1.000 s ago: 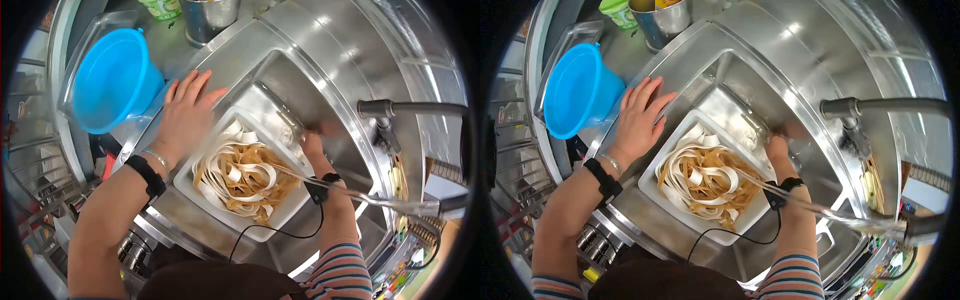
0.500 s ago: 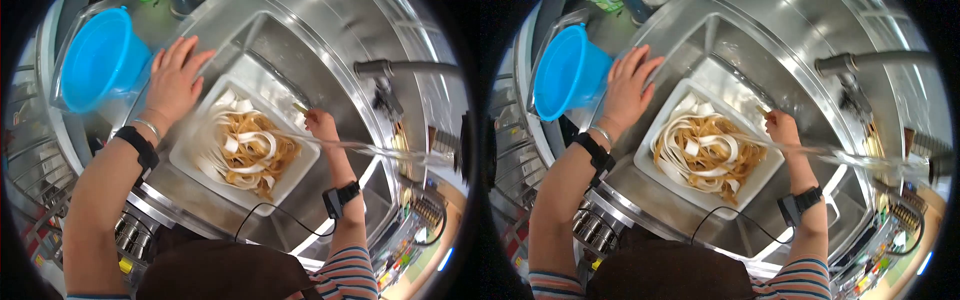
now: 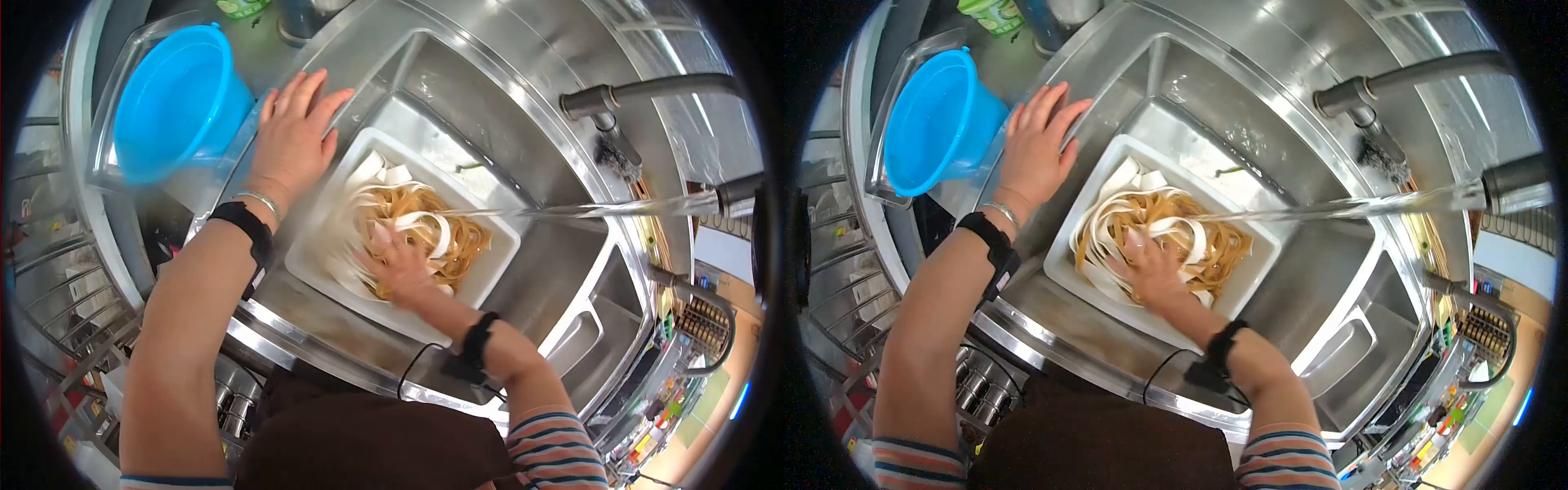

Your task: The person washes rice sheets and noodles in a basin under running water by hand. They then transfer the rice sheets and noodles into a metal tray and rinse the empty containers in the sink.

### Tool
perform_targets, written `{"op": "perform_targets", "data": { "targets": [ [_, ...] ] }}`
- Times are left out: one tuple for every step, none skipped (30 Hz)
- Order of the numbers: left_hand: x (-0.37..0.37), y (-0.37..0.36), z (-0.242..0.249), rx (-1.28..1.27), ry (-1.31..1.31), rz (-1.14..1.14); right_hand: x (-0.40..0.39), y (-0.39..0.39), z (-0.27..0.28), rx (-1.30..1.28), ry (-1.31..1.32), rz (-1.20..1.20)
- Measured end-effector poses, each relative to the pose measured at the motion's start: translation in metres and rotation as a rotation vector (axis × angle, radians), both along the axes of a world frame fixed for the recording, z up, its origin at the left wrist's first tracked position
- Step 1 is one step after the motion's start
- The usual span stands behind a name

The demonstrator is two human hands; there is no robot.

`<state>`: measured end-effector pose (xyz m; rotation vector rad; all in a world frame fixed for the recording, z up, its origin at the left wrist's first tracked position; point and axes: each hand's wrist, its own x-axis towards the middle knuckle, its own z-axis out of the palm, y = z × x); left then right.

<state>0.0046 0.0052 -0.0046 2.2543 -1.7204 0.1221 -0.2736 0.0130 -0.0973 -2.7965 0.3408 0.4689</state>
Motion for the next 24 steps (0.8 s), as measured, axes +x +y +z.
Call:
{"op": "perform_targets", "data": {
  "targets": [
    [0.000, 0.000, 0.002, 0.000, -0.009, 0.009, 0.009, 0.014, -0.020, 0.000, -0.009, 0.009],
    [-0.002, 0.000, 0.004, 0.000, 0.027, 0.011, 0.017, 0.026, -0.040, -0.006, 0.013, 0.052],
    [-0.002, 0.000, 0.006, -0.001, 0.059, 0.014, 0.028, 0.026, -0.044, -0.013, 0.030, 0.097],
    [-0.003, -0.001, 0.008, -0.001, 0.072, 0.014, 0.037, 0.020, -0.043, 0.033, 0.172, 0.054],
    [-0.002, -0.003, 0.009, -0.001, 0.058, 0.021, 0.042, 0.011, -0.052, 0.033, 0.157, 0.062],
    [-0.001, -0.003, 0.010, 0.013, 0.070, 0.022, 0.039, 0.003, -0.065, -0.020, 0.194, -0.010],
    [-0.003, -0.002, 0.009, 0.035, 0.093, 0.019, 0.035, -0.005, -0.066, -0.064, 0.242, -0.086],
    [-0.003, -0.002, 0.008, 0.030, 0.090, 0.019, 0.030, -0.018, -0.068, -0.027, 0.333, -0.139],
    [-0.002, -0.002, 0.008, 0.031, 0.092, 0.021, 0.033, -0.040, -0.059, 0.002, 0.423, -0.190],
    [-0.002, -0.002, 0.008, 0.028, 0.090, 0.023, 0.034, -0.061, -0.049, 0.101, 0.476, -0.270],
    [-0.003, -0.001, 0.008, 0.023, 0.087, 0.026, 0.030, -0.077, -0.043, 0.198, 0.528, -0.351],
    [-0.003, 0.000, 0.008, 0.020, 0.089, 0.032, 0.018, -0.086, -0.048, 0.193, 0.530, -0.346],
    [-0.003, 0.000, 0.007, 0.034, 0.072, 0.033, 0.004, -0.094, -0.056, 0.146, 0.415, -0.405],
    [-0.002, -0.002, 0.007, 0.045, 0.051, 0.031, -0.007, -0.103, -0.065, 0.096, 0.294, -0.466],
    [-0.001, -0.003, 0.008, 0.035, 0.047, 0.027, -0.014, -0.108, -0.065, 0.088, 0.288, -0.470],
    [-0.001, -0.002, 0.007, 0.041, 0.051, 0.029, -0.020, -0.112, -0.065, 0.142, 0.210, -0.697],
    [-0.002, -0.001, 0.007, 0.050, 0.057, 0.034, -0.026, -0.118, -0.067, 0.199, 0.128, -0.918],
    [-0.002, -0.001, 0.008, 0.045, 0.057, 0.037, -0.039, -0.133, -0.091, 0.413, 0.269, -1.096],
    [-0.002, -0.002, 0.008, 0.047, 0.063, 0.036, -0.044, -0.138, -0.082, 0.407, 0.266, -1.091],
    [-0.002, -0.001, 0.008, 0.050, 0.069, 0.036, -0.051, -0.139, -0.071, 0.493, 0.082, -1.120],
    [-0.002, 0.000, 0.008, 0.046, 0.068, 0.042, -0.058, -0.139, -0.062, 0.577, -0.105, -1.142],
    [-0.002, 0.000, 0.008, 0.048, 0.075, 0.043, -0.068, -0.140, -0.069, 0.978, -0.242, -1.293],
    [-0.002, -0.001, 0.008, 0.048, 0.080, 0.038, -0.075, -0.146, -0.077, 0.975, -0.250, -1.295],
    [-0.003, -0.002, 0.008, 0.045, 0.080, 0.031, -0.077, -0.150, -0.075, 1.035, -0.338, -1.344]
  ]
}}
